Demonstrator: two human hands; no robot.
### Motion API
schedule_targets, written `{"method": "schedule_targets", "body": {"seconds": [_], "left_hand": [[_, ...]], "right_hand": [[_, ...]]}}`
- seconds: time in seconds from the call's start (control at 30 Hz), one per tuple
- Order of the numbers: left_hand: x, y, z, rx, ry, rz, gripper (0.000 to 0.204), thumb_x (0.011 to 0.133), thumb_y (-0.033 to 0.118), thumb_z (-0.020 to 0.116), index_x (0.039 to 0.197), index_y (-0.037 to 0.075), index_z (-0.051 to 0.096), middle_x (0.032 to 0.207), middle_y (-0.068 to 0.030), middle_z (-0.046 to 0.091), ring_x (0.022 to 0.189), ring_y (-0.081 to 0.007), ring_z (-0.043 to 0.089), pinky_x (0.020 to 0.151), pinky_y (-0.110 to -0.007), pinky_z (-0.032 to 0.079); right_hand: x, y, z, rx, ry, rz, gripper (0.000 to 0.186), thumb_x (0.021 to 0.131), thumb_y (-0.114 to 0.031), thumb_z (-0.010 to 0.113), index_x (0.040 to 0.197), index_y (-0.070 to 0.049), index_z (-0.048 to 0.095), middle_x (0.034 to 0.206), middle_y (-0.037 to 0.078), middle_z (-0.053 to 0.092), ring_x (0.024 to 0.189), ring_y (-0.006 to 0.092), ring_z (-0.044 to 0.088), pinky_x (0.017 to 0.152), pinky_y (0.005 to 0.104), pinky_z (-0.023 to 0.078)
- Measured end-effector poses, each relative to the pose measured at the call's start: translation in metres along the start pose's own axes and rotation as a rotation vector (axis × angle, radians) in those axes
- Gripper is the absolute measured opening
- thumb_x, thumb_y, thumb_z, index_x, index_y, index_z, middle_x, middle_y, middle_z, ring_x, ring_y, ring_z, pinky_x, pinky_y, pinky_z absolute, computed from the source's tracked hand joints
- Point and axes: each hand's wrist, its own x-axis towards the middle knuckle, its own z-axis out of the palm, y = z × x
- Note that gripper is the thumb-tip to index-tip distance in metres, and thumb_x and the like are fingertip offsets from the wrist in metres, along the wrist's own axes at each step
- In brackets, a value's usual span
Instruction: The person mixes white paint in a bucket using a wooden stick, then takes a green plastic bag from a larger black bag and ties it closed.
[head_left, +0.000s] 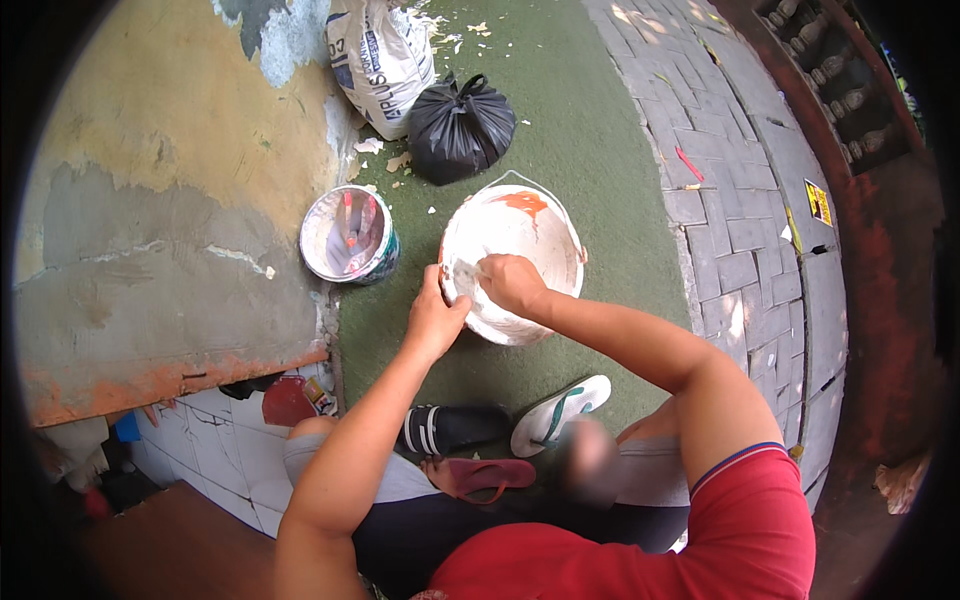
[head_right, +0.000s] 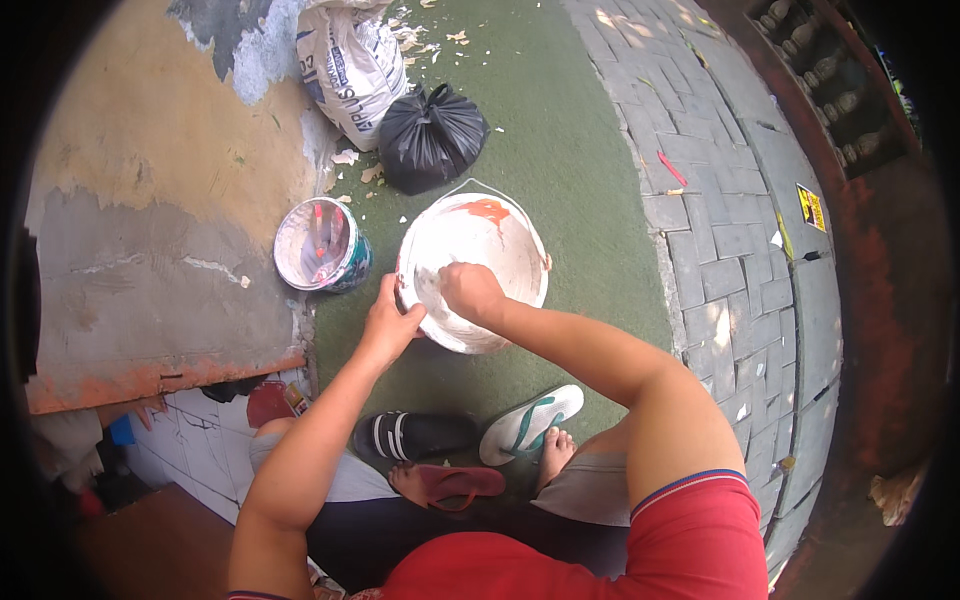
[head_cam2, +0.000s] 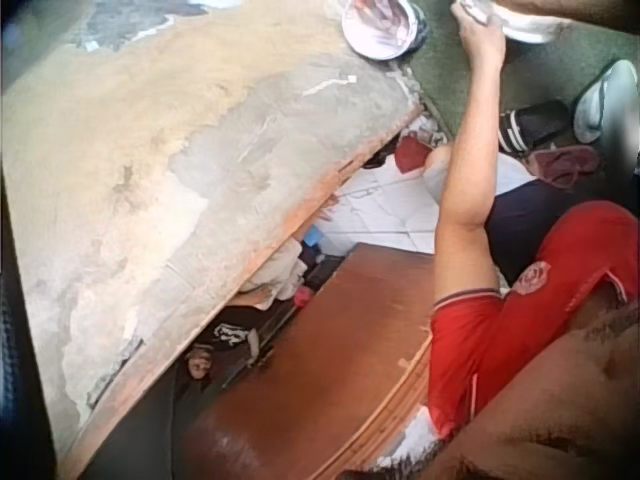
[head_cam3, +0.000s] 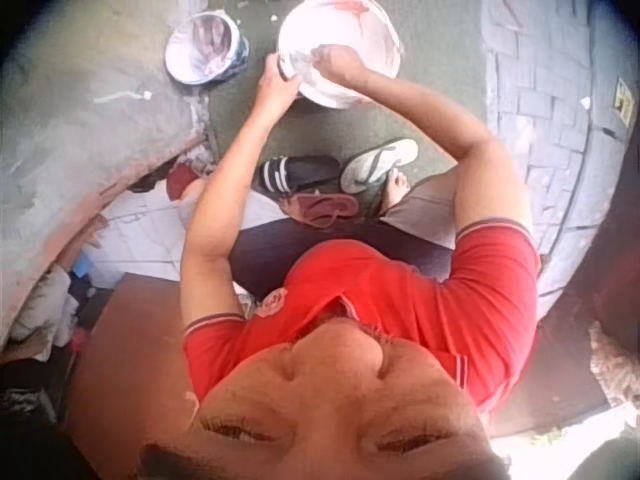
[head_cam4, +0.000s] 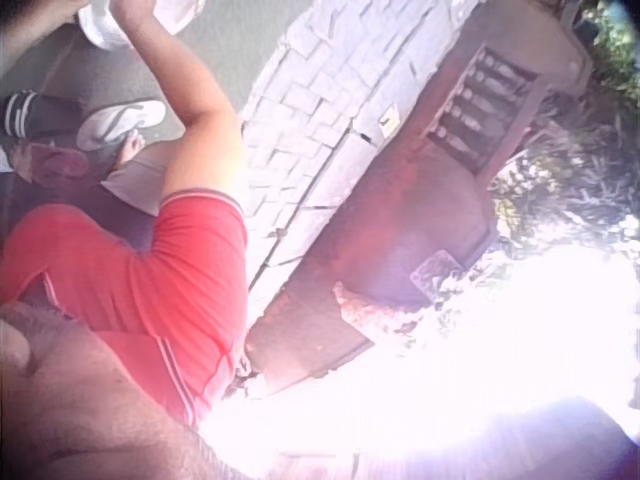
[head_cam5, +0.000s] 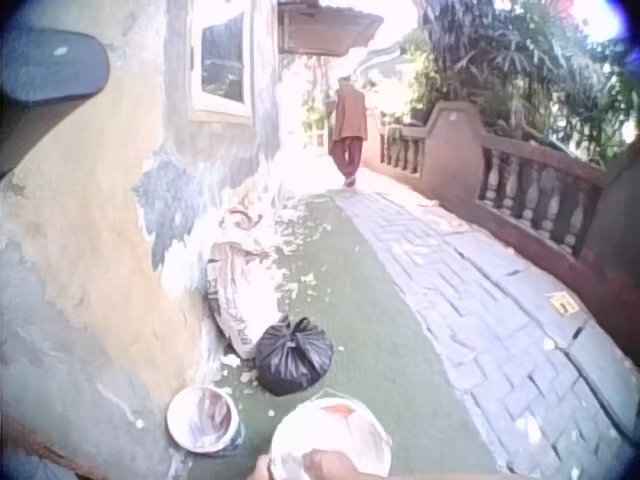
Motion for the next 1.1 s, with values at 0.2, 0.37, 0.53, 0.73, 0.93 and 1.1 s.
{"method": "schedule_targets", "body": {"seconds": [0.2,0.37,0.53,0.73,0.93,1.1], "left_hand": [[0.005,0.005,0.006,-0.378,0.04,-0.323,0.037,0.088,0.0,0.053,0.12,-0.002,0.035,0.111,-0.0177,0.06,0.086,-0.0231,0.068,0.06,-0.037,0.062],[-0.01,0.057,0.0,-0.419,0.052,-0.235,0.039,0.088,-0.001,0.052,0.122,0.0,0.033,0.111,-0.0172,0.06,0.084,-0.0212,0.068,0.059,-0.036,0.062],[-0.05,0.131,0.002,-0.44,0.062,-0.263,0.039,0.088,-0.004,0.051,0.122,0.001,0.032,0.108,-0.0149,0.058,0.082,-0.0193,0.065,0.055,-0.032,0.059],[-0.13,0.265,0.006,-0.261,-0.101,-0.274,0.039,0.086,-0.006,0.051,0.12,0.003,0.035,0.11,-0.0134,0.056,0.086,-0.0172,0.062,0.056,-0.029,0.059],[-0.198,0.407,0.027,0.037,-0.338,-0.285,0.038,0.085,-0.001,0.052,0.12,0.003,0.037,0.112,-0.0113,0.056,0.085,-0.0146,0.06,0.051,-0.024,0.052],[-0.229,0.518,0.07,0.152,-0.485,-0.208,0.037,0.086,0.003,0.052,0.12,0.003,0.037,0.111,-0.0112,0.057,0.085,-0.0157,0.06,0.052,-0.025,0.053]], "right_hand": [[0.004,0.011,-0.018,-0.275,-0.252,-0.325,0.02,0.083,-0.013,0.055,0.09,-0.003,0.07,0.092,0.016,0.069,0.086,0.0309,0.07,0.076,0.0416,0.056],[0.003,-0.002,-0.077,-0.16,-0.152,-0.093,0.018,0.082,-0.01,0.057,0.089,-0.002,0.071,0.101,0.02,0.067,0.091,0.0328,0.069,0.08,0.0411,0.056],[-0.057,-0.029,-0.144,-0.027,0.007,0.028,0.018,0.082,-0.01,0.055,0.088,-0.002,0.07,0.098,0.022,0.066,0.085,0.0342,0.069,0.075,0.0415,0.056],[-0.147,-0.084,-0.239,0.347,0.192,0.575,0.02,0.078,-0.007,0.055,0.087,0.006,0.068,0.096,0.027,0.064,0.083,0.0399,0.068,0.075,0.0456,0.056],[-0.265,-0.122,-0.379,0.425,0.428,0.88,0.015,0.072,-0.003,0.06,0.082,0.005,0.067,0.092,0.026,0.065,0.079,0.0378,0.069,0.07,0.045,0.057],[-0.347,-0.119,-0.478,0.367,0.684,1.12,0.011,0.072,-0.003,0.061,0.079,0.003,0.068,0.09,0.024,0.066,0.076,0.0355,0.07,0.068,0.0442,0.057]]}}
